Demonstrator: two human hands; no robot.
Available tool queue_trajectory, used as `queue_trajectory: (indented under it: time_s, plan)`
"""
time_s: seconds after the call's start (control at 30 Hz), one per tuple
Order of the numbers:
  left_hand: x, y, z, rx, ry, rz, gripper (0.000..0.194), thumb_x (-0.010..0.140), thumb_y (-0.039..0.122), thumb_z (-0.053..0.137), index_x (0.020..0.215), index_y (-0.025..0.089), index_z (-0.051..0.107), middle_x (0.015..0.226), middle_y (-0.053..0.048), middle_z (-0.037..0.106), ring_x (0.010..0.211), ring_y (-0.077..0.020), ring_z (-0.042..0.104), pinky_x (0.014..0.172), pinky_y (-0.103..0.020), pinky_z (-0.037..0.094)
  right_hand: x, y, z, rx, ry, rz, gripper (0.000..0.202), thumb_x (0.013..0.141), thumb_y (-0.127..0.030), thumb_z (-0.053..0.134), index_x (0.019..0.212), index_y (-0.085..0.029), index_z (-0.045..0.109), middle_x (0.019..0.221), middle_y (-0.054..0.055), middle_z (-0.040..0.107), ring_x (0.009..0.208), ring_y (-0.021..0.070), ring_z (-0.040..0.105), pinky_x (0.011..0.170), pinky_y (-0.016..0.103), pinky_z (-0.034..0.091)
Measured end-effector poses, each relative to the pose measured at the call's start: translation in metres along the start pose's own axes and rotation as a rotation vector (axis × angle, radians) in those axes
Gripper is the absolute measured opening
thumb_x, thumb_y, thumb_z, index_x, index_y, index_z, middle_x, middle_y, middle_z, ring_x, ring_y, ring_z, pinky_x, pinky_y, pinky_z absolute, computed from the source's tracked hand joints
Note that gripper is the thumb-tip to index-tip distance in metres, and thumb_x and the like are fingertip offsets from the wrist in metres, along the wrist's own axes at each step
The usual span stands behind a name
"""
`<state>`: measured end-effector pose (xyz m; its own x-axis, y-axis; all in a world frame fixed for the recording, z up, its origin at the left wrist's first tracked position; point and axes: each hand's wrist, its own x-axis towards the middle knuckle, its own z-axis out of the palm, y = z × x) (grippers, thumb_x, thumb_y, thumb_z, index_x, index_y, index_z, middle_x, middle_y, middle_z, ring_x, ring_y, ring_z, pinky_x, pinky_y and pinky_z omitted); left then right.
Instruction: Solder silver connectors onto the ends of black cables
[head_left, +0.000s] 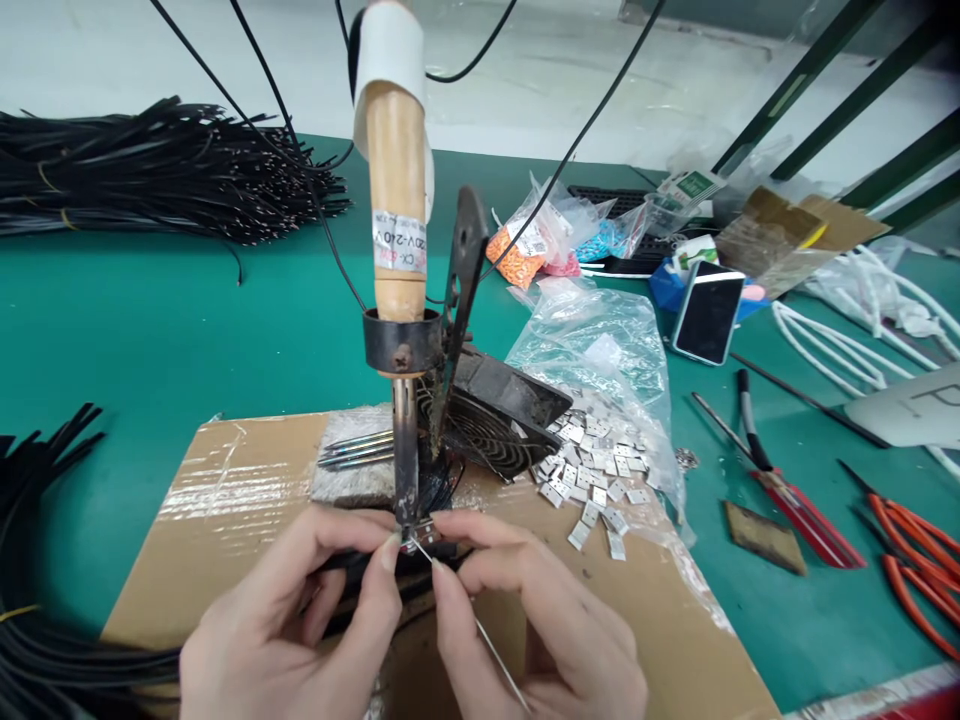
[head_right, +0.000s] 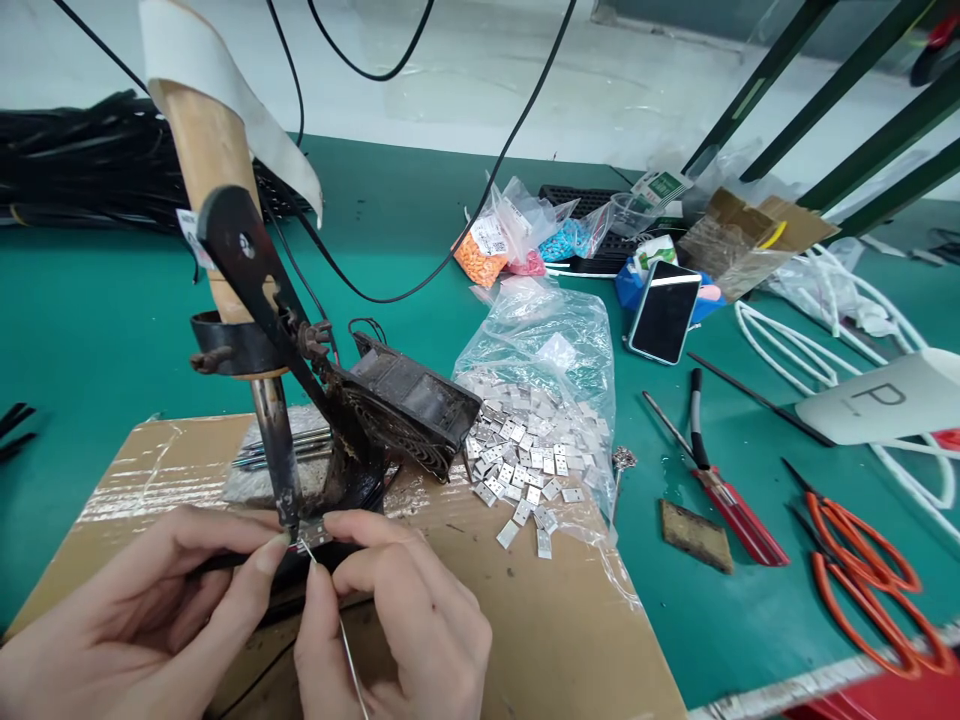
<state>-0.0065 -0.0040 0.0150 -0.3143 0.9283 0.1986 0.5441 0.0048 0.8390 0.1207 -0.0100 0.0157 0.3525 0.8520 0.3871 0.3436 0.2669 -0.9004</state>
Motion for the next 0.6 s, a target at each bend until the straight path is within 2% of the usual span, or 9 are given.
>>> queue_trajectory:
  time_s: [0.07, 0.17, 0.37, 0.53, 0.6]
  plan:
    - [-0.002, -0.002, -0.001, -0.031, -0.046, 0.001, 0.009, 0.083, 0.033, 0.073, 0.077, 0.026, 0.071, 0.079, 0.002, 0.08, 0.077, -0.0171, 0.081, 0.052, -0.012, 0.059, 0.0, 0.001, -0.001, -0.02, -0.003, -0.03, 0.02, 0.086, -0.008, 0.069, 0.076, -0.025, 0.064, 0.091, -0.007, 0.082, 0.076, 0.0082, 0.077, 0.074, 0.017, 0.06]
    - [-0.005, -0.009, -0.002, -0.041, -0.048, -0.004, 0.008, 0.085, 0.032, 0.073, 0.08, 0.026, 0.071, 0.083, 0.001, 0.08, 0.082, -0.0168, 0.08, 0.053, -0.012, 0.058, 0.001, 0.003, -0.001, -0.012, -0.023, -0.066, 0.019, 0.086, -0.007, 0.07, 0.079, -0.024, 0.067, 0.093, -0.005, 0.083, 0.078, 0.01, 0.078, 0.075, 0.018, 0.061]
    - [-0.005, -0.009, 0.0, -0.079, -0.049, -0.029, 0.008, 0.084, 0.03, 0.074, 0.08, 0.024, 0.071, 0.083, 0.0, 0.079, 0.082, -0.016, 0.079, 0.053, -0.01, 0.057, 0.001, 0.005, 0.004, 0.062, 0.077, -0.144, 0.019, 0.085, -0.003, 0.069, 0.078, -0.021, 0.07, 0.09, -0.002, 0.082, 0.075, 0.0095, 0.077, 0.075, 0.016, 0.06]
    - [0.0, -0.002, 0.0, -0.121, -0.057, -0.069, 0.008, 0.079, 0.03, 0.074, 0.073, 0.025, 0.071, 0.077, 0.003, 0.078, 0.07, -0.0124, 0.078, 0.058, -0.009, 0.059, 0.003, 0.005, -0.006, 0.006, -0.061, -0.053, 0.019, 0.088, -0.007, 0.069, 0.081, -0.024, 0.066, 0.096, -0.004, 0.081, 0.084, 0.0095, 0.077, 0.081, 0.017, 0.058]
    - [0.0, -0.005, -0.002, -0.112, -0.061, -0.092, 0.008, 0.079, 0.03, 0.074, 0.073, 0.026, 0.071, 0.079, 0.004, 0.078, 0.07, -0.0109, 0.077, 0.061, -0.008, 0.059, 0.006, 0.008, -0.017, 0.014, -0.026, 0.074, 0.015, 0.093, -0.013, 0.069, 0.086, -0.026, 0.066, 0.088, -0.005, 0.077, 0.079, 0.0091, 0.073, 0.075, 0.016, 0.056]
